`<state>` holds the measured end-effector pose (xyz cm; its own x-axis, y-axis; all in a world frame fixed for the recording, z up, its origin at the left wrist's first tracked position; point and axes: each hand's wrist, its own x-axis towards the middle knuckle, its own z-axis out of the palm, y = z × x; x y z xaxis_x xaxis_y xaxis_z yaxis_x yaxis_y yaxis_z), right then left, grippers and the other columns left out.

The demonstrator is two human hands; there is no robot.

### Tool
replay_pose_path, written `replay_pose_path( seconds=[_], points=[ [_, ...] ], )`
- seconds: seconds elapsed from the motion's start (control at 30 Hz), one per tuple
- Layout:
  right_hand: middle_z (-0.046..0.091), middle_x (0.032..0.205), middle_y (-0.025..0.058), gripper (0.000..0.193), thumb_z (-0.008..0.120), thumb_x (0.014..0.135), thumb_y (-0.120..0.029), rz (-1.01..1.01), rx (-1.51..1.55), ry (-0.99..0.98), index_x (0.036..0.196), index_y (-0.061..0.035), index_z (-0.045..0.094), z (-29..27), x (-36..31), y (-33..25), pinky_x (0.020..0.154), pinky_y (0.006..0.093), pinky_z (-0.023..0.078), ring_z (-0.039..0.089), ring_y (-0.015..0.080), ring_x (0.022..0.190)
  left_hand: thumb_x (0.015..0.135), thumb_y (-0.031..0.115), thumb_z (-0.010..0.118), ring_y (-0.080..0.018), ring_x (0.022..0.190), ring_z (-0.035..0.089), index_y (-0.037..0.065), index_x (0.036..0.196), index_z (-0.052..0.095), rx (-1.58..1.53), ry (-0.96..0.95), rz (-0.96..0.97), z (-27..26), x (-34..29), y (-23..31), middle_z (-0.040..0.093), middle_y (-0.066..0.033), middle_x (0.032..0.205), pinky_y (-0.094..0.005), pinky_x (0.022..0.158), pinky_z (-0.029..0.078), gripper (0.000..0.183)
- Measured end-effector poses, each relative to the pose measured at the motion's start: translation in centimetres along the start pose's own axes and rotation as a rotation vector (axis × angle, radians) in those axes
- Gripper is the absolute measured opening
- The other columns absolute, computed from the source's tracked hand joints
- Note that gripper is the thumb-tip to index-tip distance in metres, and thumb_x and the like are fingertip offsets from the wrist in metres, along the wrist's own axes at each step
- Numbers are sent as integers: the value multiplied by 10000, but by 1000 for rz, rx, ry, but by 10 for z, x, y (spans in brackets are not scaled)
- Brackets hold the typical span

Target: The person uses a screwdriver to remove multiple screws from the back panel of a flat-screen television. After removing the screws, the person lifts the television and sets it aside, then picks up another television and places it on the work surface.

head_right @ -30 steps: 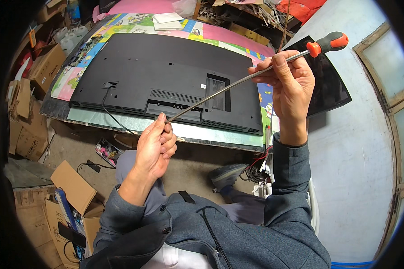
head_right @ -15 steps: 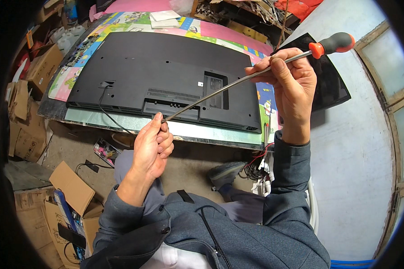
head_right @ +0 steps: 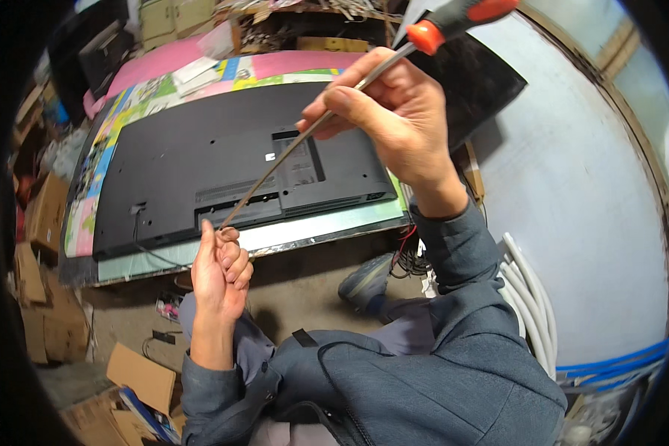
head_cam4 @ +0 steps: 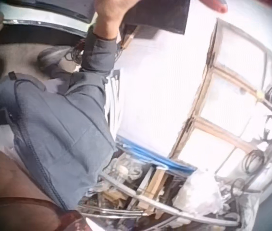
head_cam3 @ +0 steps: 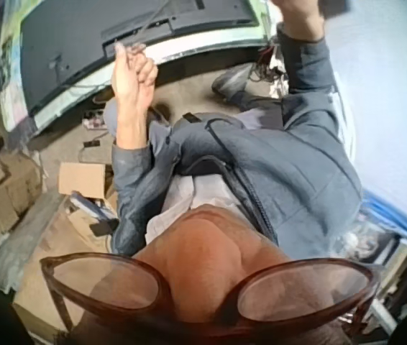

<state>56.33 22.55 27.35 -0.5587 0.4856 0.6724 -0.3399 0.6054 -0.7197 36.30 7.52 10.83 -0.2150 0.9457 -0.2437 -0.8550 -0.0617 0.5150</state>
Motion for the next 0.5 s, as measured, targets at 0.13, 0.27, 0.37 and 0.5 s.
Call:
replay_pose_path(
  seconds=[0.13, 0.27, 0.37, 0.5],
  points=[
    [719, 870, 155, 82, 595, 967, -48, -32, -190, 174, 971, 33, 583, -28, 4, 7, 694, 310, 615, 733, 227, 807, 1066, 408, 382, -70, 436, 295, -33, 1155, 566, 35, -80, -67, 3, 3, -5, 337, 37, 581, -227, 379, 273, 486],
    [720, 751, 99, 88, 658, 919, -50, -96, -703, 433, 900, 30, 628, -97, 14, 60, 632, 259, 561, 701, 119, 694, 1015, 159, 421, -90, 555, 397, -57, 1236, 531, 78, -8, -39, 3, 4, -9, 450, -18, 743, -236, 470, 351, 328],
    [708, 723, 106, 116, 681, 890, -102, -57, -1065, 498, 867, 6, 646, -155, 17, 110, 604, 300, 536, 696, 147, 658, 970, 30, 415, -99, 614, 427, -93, 1261, 513, 114, -8, 7, -2, 4, -10, 531, -65, 874, -243, 540, 398, 331],
    [697, 728, 146, 134, 677, 880, -120, 30, -1198, 497, 841, 3, 638, -202, 8, 152, 636, 359, 550, 715, 273, 695, 950, -11, 464, -88, 620, 444, -94, 1274, 506, 155, -21, 6, -6, 13, -14, 595, -138, 1008, -224, 522, 405, 337]
  ],
)
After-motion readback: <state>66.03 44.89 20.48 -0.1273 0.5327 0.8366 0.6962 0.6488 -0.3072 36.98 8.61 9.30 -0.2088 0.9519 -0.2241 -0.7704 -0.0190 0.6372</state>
